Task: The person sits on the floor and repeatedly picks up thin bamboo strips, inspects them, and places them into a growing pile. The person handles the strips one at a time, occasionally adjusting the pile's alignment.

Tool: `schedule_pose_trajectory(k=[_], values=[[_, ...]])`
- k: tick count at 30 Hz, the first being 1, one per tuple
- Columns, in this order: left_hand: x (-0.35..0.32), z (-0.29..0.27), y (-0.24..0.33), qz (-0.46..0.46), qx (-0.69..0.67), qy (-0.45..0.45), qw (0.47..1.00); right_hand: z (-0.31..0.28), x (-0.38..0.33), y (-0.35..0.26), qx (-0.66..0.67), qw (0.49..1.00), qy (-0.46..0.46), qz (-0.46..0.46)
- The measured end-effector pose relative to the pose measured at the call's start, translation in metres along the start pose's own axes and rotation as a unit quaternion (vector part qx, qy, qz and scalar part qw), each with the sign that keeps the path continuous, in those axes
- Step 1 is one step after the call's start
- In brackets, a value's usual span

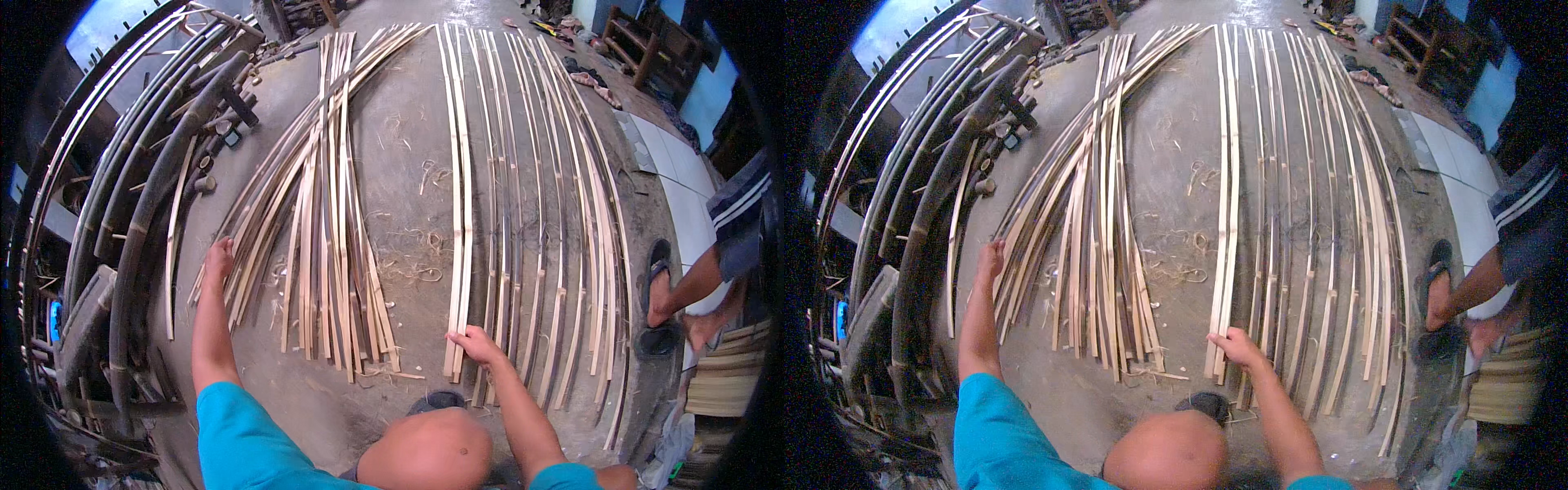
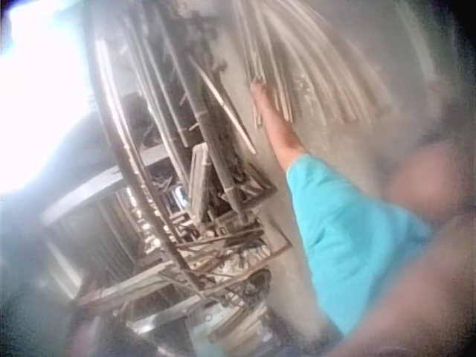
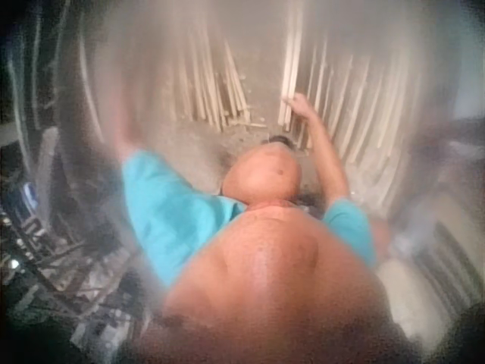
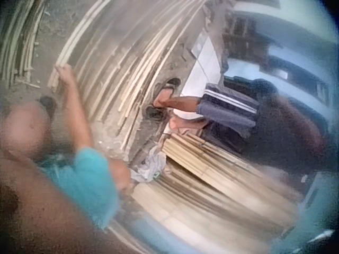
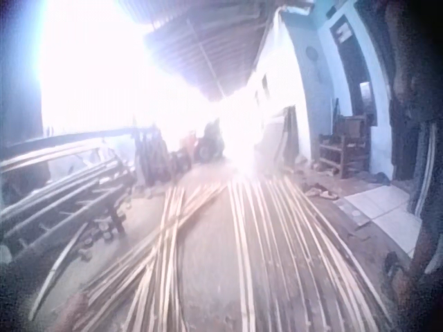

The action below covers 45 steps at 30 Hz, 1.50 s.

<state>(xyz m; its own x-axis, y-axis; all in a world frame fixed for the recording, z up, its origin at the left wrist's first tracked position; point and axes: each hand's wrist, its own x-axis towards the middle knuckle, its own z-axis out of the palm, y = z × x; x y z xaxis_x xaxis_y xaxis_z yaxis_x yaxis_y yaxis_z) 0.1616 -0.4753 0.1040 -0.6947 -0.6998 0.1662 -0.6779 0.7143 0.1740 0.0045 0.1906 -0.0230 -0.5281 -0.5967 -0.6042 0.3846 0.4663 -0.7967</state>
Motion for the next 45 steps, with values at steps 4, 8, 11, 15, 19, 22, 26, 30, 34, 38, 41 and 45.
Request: schedule_pose_trajectory(k=[4,8,11,15,19,22,26,30,34,38,41,45], values=[[0.039,0.001,-0.004,-0.085,0.342,0.187,0.917,-0.002,0.002,-0.004,-0.032,0.999,0.012,-0.033],[0.057,0.031,0.088,-0.033,0.182,0.054,0.981,0.018,-0.005,-0.039,0.02,0.999,-0.003,0.04],[0.011,0.069,0.158,0.13,-0.163,0.06,0.976,0.056,0.009,-0.045,0.036,0.998,-0.051,-0.007],[-0.124,0.117,0.339,0.021,-0.444,-0.368,0.817,0.076,0.0,-0.051,0.107,0.993,-0.043,-0.033],[-0.182,0.123,0.39,-0.112,-0.58,-0.398,0.702,0.089,-0.008,-0.063,0.079,0.995,-0.039,-0.052],[-0.173,0.102,0.378,-0.136,-0.659,-0.181,0.717,0.084,-0.022,-0.071,0.108,0.99,-0.022,-0.089],[-0.159,0.046,0.366,-0.087,-0.706,-0.065,0.7,0.066,-0.009,-0.038,0.098,0.991,0.005,-0.087],[-0.138,0.046,0.323,-0.128,-0.662,-0.087,0.733,0.071,-0.01,-0.039,0.09,0.991,-0.006,-0.097],[-0.114,0.074,0.292,-0.149,-0.604,-0.093,0.777,0.072,-0.008,-0.049,0.091,0.992,-0.018,-0.086],[-0.087,0.093,0.274,-0.184,-0.57,-0.084,0.796,0.073,-0.012,-0.06,0.101,0.992,-0.015,-0.08],[-0.06,0.115,0.234,-0.156,-0.456,-0.08,0.873,0.083,-0.017,-0.07,0.11,0.991,-0.025,-0.072],[-0.084,0.094,0.326,-0.015,-0.228,-0.133,0.964,0.069,-0.018,-0.052,0.075,0.996,-0.018,-0.04]])
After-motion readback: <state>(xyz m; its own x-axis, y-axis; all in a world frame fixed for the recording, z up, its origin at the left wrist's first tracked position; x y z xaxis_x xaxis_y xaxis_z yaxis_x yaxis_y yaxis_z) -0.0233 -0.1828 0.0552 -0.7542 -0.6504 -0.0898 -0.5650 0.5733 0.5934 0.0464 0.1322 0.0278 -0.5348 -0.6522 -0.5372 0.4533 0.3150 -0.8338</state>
